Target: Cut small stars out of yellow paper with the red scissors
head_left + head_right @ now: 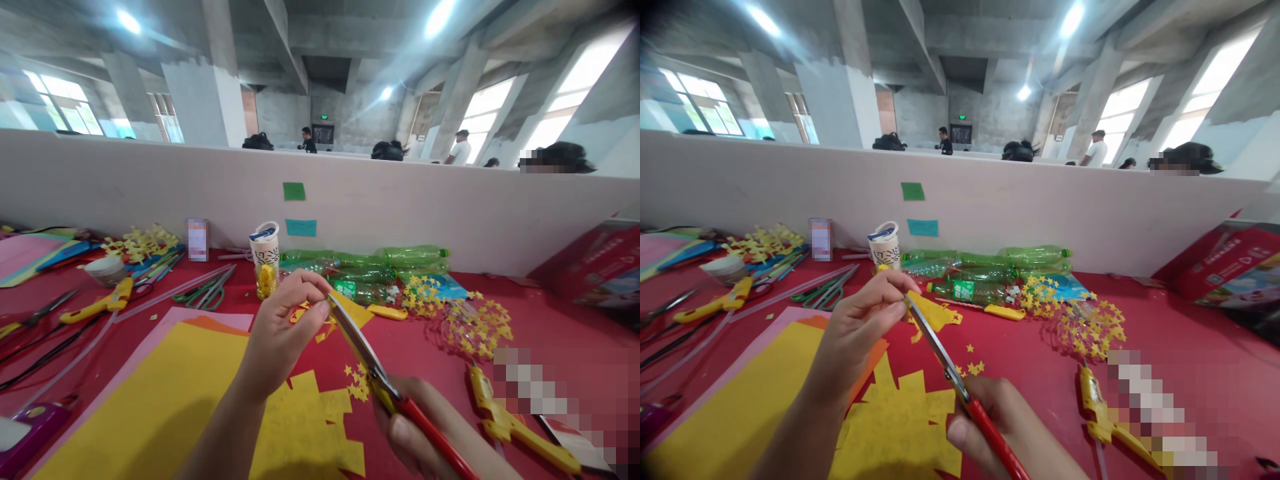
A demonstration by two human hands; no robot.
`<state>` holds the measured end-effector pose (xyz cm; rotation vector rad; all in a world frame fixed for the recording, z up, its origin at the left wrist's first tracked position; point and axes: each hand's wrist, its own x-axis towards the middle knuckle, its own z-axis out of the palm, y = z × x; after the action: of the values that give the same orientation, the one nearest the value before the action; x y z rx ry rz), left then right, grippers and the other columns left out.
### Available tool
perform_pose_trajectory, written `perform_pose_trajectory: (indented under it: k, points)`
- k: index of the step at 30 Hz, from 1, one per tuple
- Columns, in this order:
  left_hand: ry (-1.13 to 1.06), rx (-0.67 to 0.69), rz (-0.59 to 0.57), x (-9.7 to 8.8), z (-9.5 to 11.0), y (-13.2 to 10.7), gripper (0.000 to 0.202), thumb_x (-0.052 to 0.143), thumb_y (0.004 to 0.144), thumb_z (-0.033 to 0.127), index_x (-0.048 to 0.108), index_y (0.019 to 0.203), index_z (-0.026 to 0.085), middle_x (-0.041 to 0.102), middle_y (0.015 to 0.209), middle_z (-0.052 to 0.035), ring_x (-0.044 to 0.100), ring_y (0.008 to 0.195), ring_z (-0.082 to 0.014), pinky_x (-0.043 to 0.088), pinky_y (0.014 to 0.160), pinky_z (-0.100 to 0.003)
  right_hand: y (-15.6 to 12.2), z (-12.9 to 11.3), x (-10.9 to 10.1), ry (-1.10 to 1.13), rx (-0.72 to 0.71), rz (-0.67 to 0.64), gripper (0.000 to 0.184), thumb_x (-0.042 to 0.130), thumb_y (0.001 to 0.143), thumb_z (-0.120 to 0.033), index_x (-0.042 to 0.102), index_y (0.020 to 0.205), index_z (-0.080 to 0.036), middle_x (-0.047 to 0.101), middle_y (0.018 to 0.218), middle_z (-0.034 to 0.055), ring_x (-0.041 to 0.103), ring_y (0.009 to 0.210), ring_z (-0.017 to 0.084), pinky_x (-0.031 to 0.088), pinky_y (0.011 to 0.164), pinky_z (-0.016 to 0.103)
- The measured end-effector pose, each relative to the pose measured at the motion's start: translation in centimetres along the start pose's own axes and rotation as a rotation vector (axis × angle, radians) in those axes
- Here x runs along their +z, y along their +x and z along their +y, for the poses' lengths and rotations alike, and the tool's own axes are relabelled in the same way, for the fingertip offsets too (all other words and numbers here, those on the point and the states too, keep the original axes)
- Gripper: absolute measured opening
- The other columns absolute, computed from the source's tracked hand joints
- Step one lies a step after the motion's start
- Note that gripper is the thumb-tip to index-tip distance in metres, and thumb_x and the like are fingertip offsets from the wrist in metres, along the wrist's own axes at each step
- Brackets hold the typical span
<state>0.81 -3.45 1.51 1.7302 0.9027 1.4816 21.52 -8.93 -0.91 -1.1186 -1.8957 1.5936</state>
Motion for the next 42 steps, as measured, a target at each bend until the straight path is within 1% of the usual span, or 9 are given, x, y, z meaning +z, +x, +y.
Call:
perform_pose_trajectory:
  k: [3,6,9,16,19,24,34,38,42]
  points:
    - [-0.034,-0.009,0.009,0.3,-0.2,-0.1,0.018,0.051,0.084,0.017,0.054,0.067,0.020,0.056,0.094,-0.0036,0.052,0.091,-0.0177,0.040,0.079,-0.029,-0.2,0.3,0.2,0.009,0.012,0.025,0.055,0.040,0.079,-0.074,0.037,0.072,-0.020,0.043,0.056,-0.0042,0.037,0.045,0.006,0.026,0.040,0.018]
    - [-0.024,-0.014,0.038,0.4,-0.2,-0.1,0.017,0.052,0.083,0.019,0.053,0.066,0.020,0.056,0.084,-0.0029,0.051,0.082,-0.0169,0.041,0.073,-0.029,-0.4,-0.1,0.5,0.002,0.008,0.053,0.055,0.037,0.080,-0.075,0.038,0.074,-0.020,0.043,0.058,-0.0037,0.036,0.046,0.007,0.026,0.041,0.019]
    - [0.016,-0.028,0.024,0.5,0.0,0.0,0.017,0.051,0.084,0.021,0.053,0.067,0.019,0.052,0.073,-0.0016,0.048,0.072,-0.0154,0.040,0.068,-0.028,-0.6,-0.8,0.7,0.010,0.031,0.065,0.055,0.038,0.080,-0.074,0.042,0.073,-0.019,0.045,0.060,-0.0028,0.037,0.047,0.007,0.029,0.042,0.018]
    - [0.008,-0.016,0.027,0.8,0.0,-0.2,0.020,0.050,0.086,0.019,0.053,0.066,0.019,0.048,0.069,0.0004,0.044,0.066,-0.0127,0.037,0.063,-0.026,-0.8,-1.3,1.2,0.093,0.083,0.109,0.056,0.044,0.078,-0.074,0.048,0.080,-0.018,0.048,0.062,-0.0022,0.040,0.048,0.007,0.030,0.042,0.018]
    - [-0.001,-0.017,0.039,1.0,-0.2,-0.3,0.022,0.049,0.087,0.019,0.050,0.065,0.019,0.045,0.067,0.0012,0.042,0.065,-0.0125,0.035,0.062,-0.026,-0.5,-1.1,1.3,0.072,0.114,0.146,0.060,0.041,0.075,-0.078,0.047,0.076,-0.018,0.047,0.056,-0.0038,0.037,0.043,0.006,0.027,0.040,0.018]
    - [-0.001,-0.032,0.012,0.8,-0.2,-0.3,0.020,0.048,0.088,0.019,0.055,0.069,0.019,0.051,0.071,0.0000,0.046,0.069,-0.0138,0.036,0.066,-0.028,-0.1,-0.9,1.3,0.037,0.100,0.173,0.062,0.038,0.072,-0.081,0.042,0.070,-0.020,0.043,0.050,-0.0053,0.035,0.040,0.006,0.023,0.037,0.019]
    - [-0.050,-0.020,0.014,0.7,-0.4,-0.5,0.021,0.048,0.087,0.017,0.055,0.067,0.019,0.050,0.068,0.0010,0.045,0.066,-0.0126,0.035,0.064,-0.027,0.5,0.3,0.9,0.009,0.080,0.153,0.053,0.047,0.077,-0.071,0.042,0.065,-0.020,0.045,0.044,-0.0060,0.037,0.035,0.005,0.021,0.035,0.019]
    - [-0.049,-0.010,0.022,0.6,-0.4,-0.4,0.022,0.048,0.087,0.015,0.056,0.067,0.018,0.053,0.069,0.0007,0.048,0.067,-0.0126,0.036,0.065,-0.027,0.7,1.0,0.8,-0.030,0.065,0.166,0.048,0.048,0.078,-0.066,0.042,0.064,-0.020,0.046,0.042,-0.0054,0.036,0.033,0.005,0.021,0.033,0.019]
    - [-0.058,-0.030,0.031,0.5,-0.4,-0.3,0.023,0.049,0.086,0.016,0.058,0.065,0.018,0.055,0.067,0.0009,0.050,0.067,-0.0123,0.037,0.065,-0.026,0.8,1.5,1.2,0.003,0.048,0.227,0.050,0.048,0.077,-0.068,0.040,0.062,-0.021,0.044,0.041,-0.0059,0.035,0.032,0.005,0.019,0.032,0.019]
